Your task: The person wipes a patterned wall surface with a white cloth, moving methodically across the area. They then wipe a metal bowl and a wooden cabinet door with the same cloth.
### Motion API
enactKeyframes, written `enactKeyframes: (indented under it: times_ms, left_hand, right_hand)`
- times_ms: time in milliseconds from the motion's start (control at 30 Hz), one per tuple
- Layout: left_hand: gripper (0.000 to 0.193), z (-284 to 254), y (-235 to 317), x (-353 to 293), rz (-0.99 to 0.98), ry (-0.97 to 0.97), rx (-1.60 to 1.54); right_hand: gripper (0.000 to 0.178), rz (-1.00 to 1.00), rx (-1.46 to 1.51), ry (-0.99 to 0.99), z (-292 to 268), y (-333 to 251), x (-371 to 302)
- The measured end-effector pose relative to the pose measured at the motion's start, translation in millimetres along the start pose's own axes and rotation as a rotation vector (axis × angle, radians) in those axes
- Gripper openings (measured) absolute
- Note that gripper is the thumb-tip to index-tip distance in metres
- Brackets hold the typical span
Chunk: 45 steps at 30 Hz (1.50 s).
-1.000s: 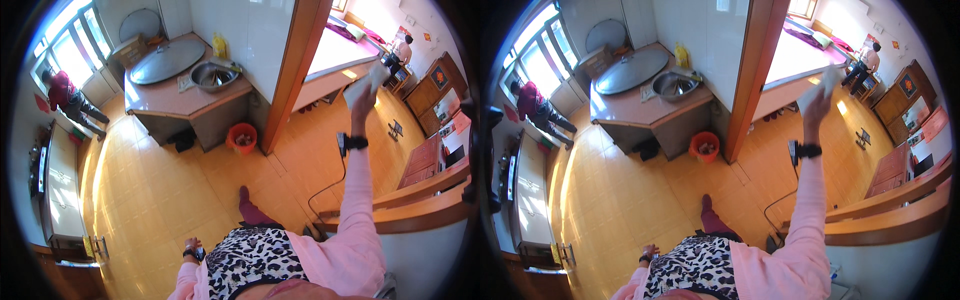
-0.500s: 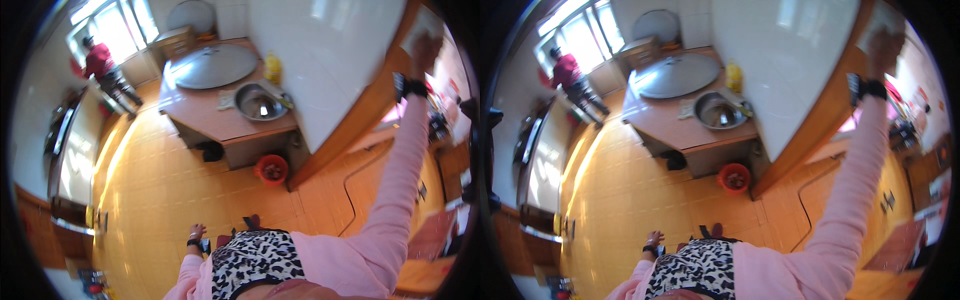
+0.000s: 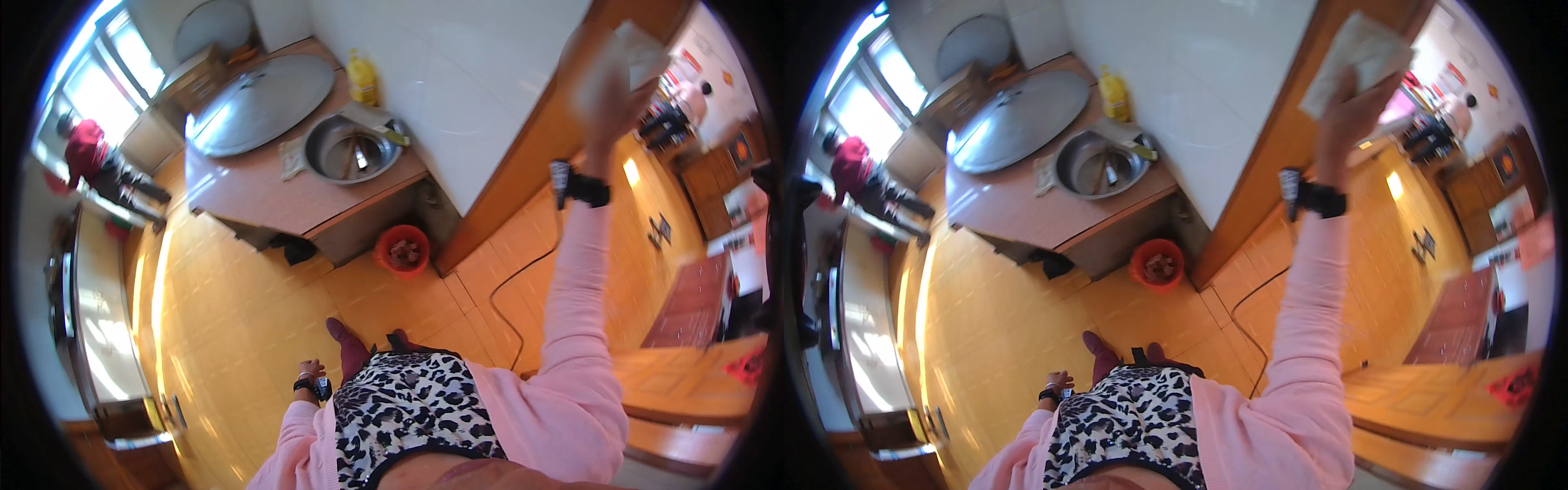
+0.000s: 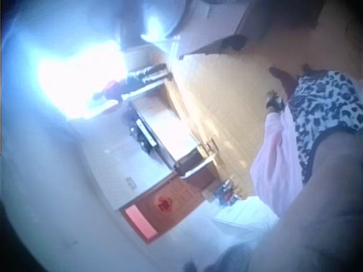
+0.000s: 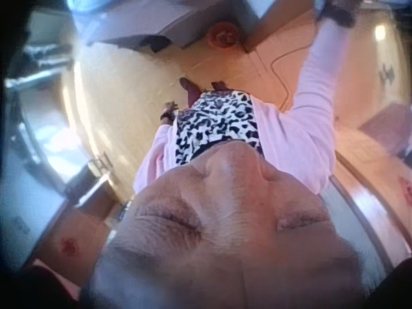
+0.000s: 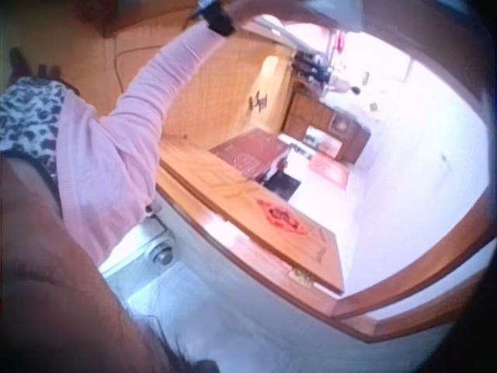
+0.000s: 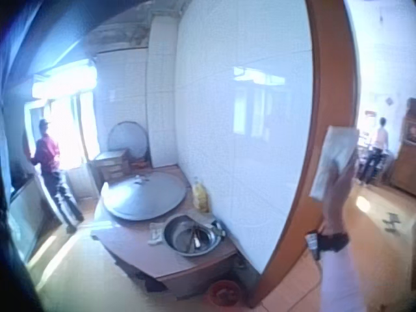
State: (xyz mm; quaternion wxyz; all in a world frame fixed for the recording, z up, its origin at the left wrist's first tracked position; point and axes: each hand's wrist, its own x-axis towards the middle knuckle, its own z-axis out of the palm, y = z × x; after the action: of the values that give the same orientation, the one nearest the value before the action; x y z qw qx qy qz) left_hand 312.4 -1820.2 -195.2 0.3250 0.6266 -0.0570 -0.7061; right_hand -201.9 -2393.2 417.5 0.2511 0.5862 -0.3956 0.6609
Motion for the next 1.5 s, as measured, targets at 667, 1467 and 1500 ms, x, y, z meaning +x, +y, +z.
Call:
enactKeyframes:
  times_ms: [667, 1467, 1500]
  left_hand:
    - [0.022, -57, 180, -10, 0.358, 0.087, 1.537]
    - [0.024, -82, 358, 58, 0.573, -0.174, 2.181]
    - [0.024, -77, 364, 68, 0.582, -0.134, 2.178]
  right_hand:
    - [0.056, -0.053, -0.375, 0.171, -38, -49, 151]
    - [0.056, 0.195, -0.267, 0.247, -30, -57, 77]
    - [0.055, 0.204, -0.279, 0.251, -28, -57, 57]
